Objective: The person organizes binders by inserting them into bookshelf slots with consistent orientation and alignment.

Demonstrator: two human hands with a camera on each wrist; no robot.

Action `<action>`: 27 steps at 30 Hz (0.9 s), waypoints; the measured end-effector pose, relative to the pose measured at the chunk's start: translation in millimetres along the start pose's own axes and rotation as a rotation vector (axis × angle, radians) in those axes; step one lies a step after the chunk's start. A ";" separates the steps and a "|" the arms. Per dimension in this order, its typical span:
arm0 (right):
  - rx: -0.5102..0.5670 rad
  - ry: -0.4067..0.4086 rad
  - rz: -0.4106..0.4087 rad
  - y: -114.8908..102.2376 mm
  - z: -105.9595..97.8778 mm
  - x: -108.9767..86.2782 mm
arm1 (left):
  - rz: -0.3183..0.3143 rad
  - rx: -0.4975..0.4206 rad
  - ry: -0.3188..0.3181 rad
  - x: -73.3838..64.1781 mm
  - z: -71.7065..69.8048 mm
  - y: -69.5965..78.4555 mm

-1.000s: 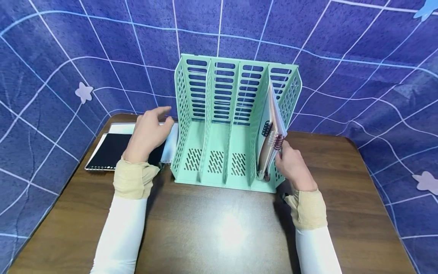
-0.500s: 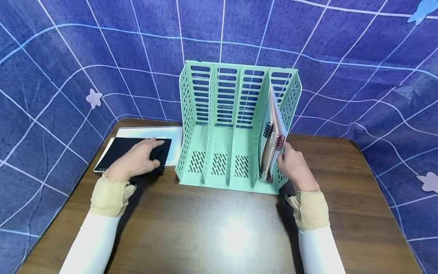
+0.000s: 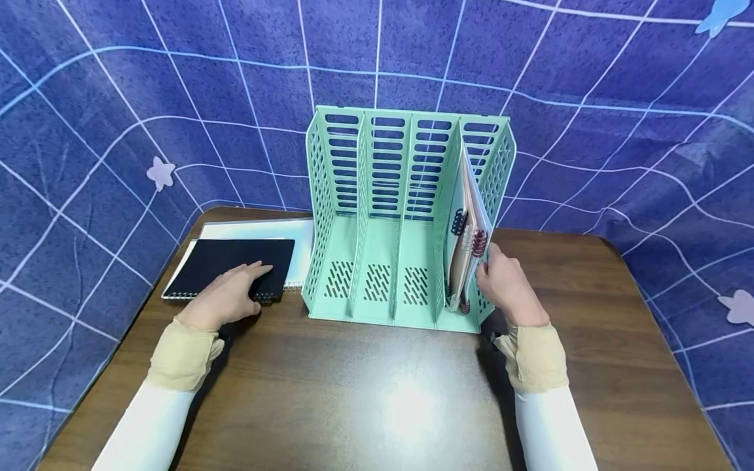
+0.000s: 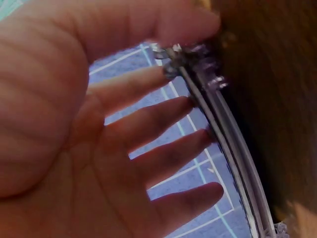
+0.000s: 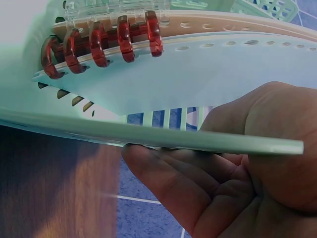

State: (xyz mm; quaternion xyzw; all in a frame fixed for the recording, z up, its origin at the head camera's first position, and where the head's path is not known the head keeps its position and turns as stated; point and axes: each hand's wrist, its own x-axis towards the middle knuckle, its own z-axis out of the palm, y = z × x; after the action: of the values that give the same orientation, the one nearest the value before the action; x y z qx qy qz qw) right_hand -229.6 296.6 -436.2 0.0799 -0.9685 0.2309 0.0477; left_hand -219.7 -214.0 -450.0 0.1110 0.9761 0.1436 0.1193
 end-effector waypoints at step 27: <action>0.005 -0.028 0.004 -1.9 -1.9 0.8 | 0.057 -0.081 0.038 -1.3 -7.9 -0.3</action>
State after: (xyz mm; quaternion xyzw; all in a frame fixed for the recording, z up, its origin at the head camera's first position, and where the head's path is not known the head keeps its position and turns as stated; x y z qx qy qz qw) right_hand -230.0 295.7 -433.5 0.0814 -0.9686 0.2325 0.0335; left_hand -220.7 -216.6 -442.5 0.1312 0.9680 0.1885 0.1008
